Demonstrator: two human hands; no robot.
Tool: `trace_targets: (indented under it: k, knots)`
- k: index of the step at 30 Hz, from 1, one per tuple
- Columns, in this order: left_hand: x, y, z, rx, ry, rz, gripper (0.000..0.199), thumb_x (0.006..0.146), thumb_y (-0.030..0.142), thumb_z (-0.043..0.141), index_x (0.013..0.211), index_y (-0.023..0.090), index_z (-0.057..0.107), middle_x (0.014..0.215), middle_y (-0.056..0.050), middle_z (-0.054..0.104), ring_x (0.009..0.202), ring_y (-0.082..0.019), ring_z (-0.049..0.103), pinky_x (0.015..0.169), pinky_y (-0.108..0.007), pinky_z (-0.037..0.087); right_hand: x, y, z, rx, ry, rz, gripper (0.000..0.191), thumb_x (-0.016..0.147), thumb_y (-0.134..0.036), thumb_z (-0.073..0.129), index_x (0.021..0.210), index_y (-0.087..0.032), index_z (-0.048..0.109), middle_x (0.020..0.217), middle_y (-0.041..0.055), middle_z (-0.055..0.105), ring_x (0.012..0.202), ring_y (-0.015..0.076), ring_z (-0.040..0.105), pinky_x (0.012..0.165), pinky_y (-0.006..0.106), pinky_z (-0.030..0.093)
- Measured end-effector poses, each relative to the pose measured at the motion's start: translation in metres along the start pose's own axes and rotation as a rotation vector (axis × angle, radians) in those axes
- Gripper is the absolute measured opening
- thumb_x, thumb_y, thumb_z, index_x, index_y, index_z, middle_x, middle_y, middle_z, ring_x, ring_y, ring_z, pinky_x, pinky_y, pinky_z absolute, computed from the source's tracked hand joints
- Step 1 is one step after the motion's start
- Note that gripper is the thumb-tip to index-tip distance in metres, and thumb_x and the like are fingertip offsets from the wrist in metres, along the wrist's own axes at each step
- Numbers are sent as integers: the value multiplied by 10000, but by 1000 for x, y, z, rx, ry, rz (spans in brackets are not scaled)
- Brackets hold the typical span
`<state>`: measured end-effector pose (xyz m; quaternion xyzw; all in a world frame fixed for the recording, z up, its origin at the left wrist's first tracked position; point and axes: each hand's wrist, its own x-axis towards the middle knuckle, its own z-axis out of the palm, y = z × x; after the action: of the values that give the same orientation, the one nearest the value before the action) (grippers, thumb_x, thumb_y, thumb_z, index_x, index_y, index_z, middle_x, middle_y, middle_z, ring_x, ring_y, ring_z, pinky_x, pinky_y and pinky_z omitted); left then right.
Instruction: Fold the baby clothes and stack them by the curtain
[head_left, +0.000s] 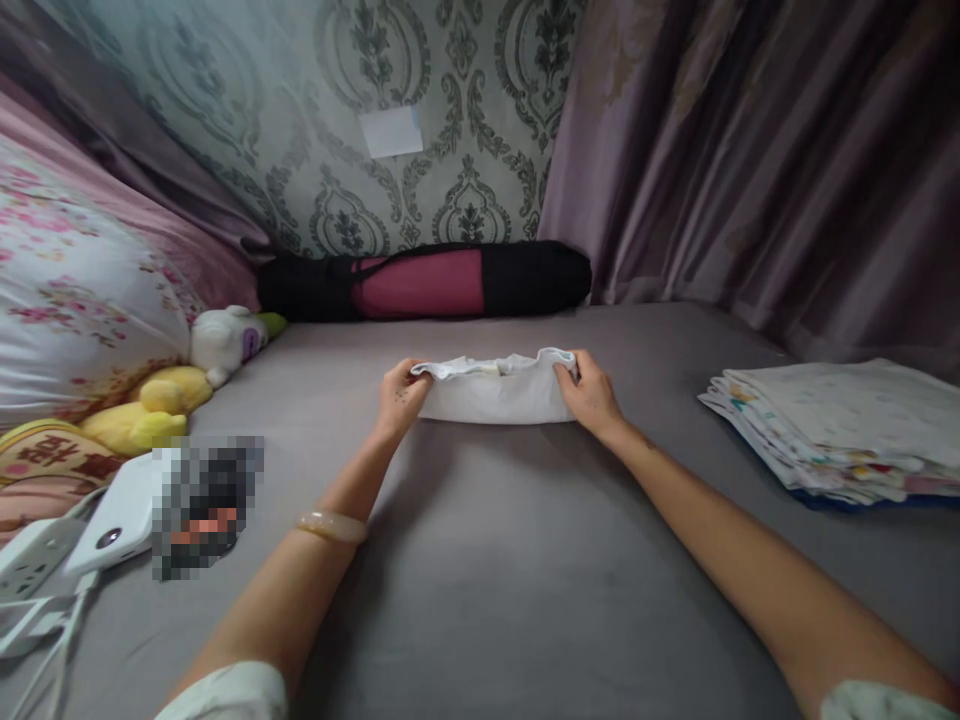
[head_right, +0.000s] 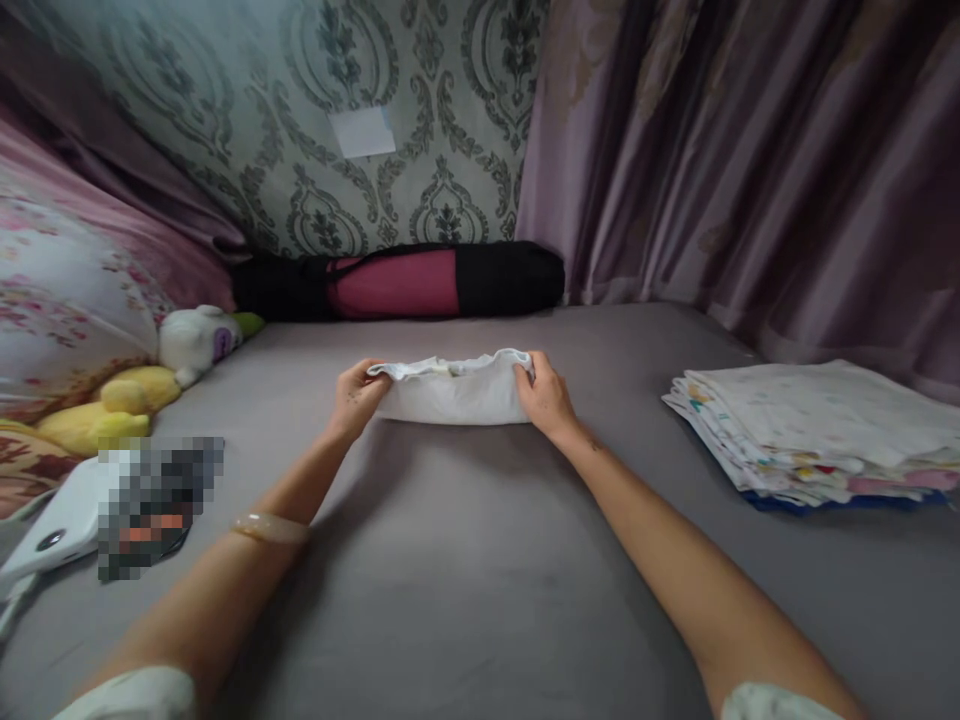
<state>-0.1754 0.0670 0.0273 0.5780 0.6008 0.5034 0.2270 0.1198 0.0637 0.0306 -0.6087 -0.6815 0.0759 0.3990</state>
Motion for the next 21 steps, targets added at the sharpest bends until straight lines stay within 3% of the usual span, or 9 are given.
trace_targets:
  k: [3,7,13,21]
  knots:
    - [19,-10,12,6,-24,-96,230,717,317,514,769,134,642,606,25,528,579,-113,467,524,-205,322,22,14,14,-57,-48,26,260,906,-356,444,1064,-198,577,909,83,678,854,231,613,743,291,433]
    - [32,-28,31,236,-22,-173,237,762,339,515,703,133,616,596,1,516,600,-138,485,536,-230,304,36,35,34,-167,-186,170,250,898,-318,475,1031,-170,629,993,124,689,918,233,624,775,294,447]
    - [34,-40,39,483,26,-179,398,886,448,406,763,145,633,690,-73,608,680,-189,556,576,-264,316,34,44,44,-192,-139,268,313,898,-284,465,1112,-138,640,1047,156,694,947,247,644,816,319,465]
    - [30,-39,34,572,52,-174,339,919,415,401,885,180,642,891,-129,685,856,-240,618,666,-289,379,36,51,44,-115,-100,255,308,878,-248,472,1102,-132,650,990,135,711,897,225,656,805,309,475]
